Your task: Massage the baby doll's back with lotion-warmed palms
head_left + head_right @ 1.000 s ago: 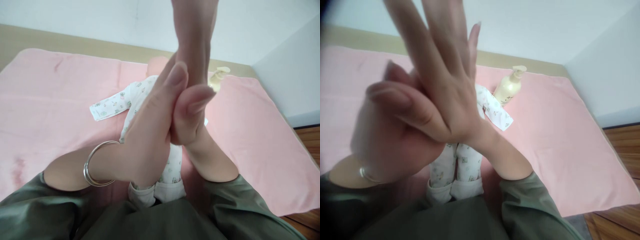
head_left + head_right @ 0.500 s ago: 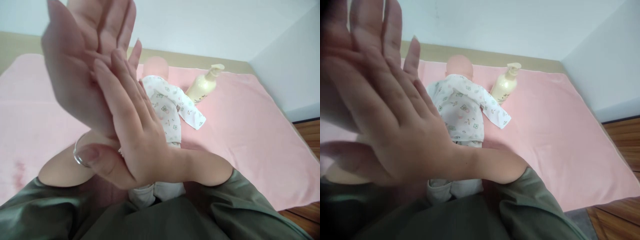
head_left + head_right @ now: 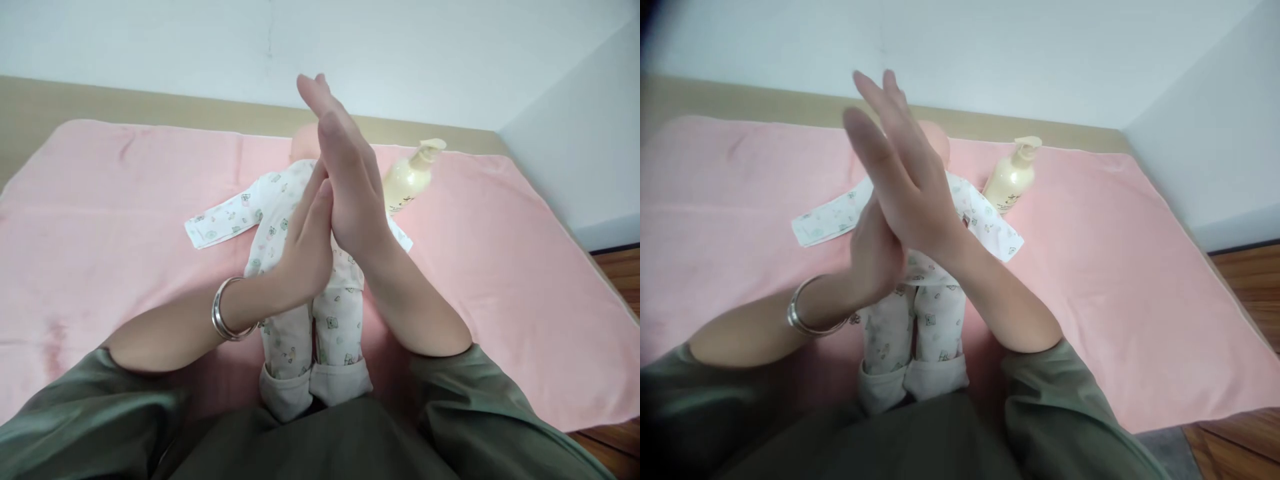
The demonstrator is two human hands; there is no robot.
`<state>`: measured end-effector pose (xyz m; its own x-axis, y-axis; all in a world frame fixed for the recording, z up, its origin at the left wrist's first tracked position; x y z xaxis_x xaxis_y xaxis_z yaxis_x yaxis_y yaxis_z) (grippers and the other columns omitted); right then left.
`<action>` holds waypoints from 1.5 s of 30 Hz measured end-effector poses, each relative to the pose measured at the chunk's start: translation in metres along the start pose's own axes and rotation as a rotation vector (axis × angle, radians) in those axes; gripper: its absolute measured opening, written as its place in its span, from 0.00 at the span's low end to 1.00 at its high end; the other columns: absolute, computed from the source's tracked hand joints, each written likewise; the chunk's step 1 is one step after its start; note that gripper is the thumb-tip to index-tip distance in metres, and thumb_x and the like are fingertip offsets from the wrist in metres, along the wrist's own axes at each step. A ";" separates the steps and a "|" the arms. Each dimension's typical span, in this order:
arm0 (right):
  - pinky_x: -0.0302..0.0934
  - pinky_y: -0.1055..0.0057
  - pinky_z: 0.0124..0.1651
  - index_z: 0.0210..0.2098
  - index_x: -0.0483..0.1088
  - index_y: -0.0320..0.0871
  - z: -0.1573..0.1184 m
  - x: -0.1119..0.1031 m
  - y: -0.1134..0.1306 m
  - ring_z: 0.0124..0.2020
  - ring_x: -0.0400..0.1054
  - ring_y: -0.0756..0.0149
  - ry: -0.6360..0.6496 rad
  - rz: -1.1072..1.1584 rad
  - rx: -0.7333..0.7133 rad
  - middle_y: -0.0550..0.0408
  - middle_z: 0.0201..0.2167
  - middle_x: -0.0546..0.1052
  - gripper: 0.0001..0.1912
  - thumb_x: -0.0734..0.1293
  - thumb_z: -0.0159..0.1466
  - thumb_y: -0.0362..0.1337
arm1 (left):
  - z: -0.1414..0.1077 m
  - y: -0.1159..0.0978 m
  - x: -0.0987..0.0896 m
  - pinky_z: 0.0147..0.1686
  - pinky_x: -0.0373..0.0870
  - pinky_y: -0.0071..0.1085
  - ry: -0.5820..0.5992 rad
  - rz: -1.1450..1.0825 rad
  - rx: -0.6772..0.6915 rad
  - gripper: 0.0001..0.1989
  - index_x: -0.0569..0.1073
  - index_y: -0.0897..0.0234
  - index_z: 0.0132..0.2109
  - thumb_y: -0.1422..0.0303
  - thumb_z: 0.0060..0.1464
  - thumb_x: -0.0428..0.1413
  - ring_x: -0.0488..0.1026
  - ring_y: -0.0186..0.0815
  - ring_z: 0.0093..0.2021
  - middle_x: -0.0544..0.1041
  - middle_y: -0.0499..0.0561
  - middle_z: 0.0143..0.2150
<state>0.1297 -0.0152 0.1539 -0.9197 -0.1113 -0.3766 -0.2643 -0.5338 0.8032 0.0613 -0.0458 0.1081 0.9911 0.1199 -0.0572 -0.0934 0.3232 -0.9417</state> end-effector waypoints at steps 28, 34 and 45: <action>0.41 0.38 0.82 0.75 0.56 0.27 -0.029 0.014 -0.103 0.81 0.46 0.41 0.170 -0.801 0.175 0.35 0.78 0.56 0.34 0.54 0.76 0.42 | 0.067 0.115 -0.043 0.65 0.73 0.50 -0.135 0.478 0.004 0.17 0.79 0.61 0.51 0.68 0.60 0.50 0.77 0.46 0.59 0.83 0.55 0.56; 0.37 0.50 0.85 0.74 0.60 0.33 -0.035 0.040 -0.084 0.82 0.45 0.55 0.378 -0.768 -0.066 0.47 0.78 0.58 0.32 0.55 0.72 0.32 | 0.067 0.124 -0.047 0.66 0.72 0.48 -0.120 0.444 -0.046 0.19 0.77 0.61 0.55 0.66 0.61 0.49 0.77 0.40 0.60 0.83 0.52 0.58; 0.40 0.39 0.82 0.76 0.55 0.30 -0.024 0.024 -0.103 0.82 0.43 0.41 0.231 -0.788 0.134 0.37 0.79 0.53 0.34 0.55 0.76 0.41 | 0.066 0.124 -0.045 0.71 0.68 0.48 -0.076 0.431 -0.027 0.17 0.76 0.56 0.55 0.61 0.65 0.49 0.75 0.44 0.64 0.81 0.52 0.60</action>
<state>0.1419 0.0170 0.0511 -0.3720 0.0766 -0.9251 -0.8515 -0.4248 0.3073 -0.0015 0.0509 0.0156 0.8524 0.3075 -0.4230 -0.4932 0.2036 -0.8458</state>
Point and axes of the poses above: each hand's wrist, its own z-axis towards the middle knuckle, its own x-axis out of the palm, y = z × x, the point moved 6 cm from there along z, towards the middle knuckle
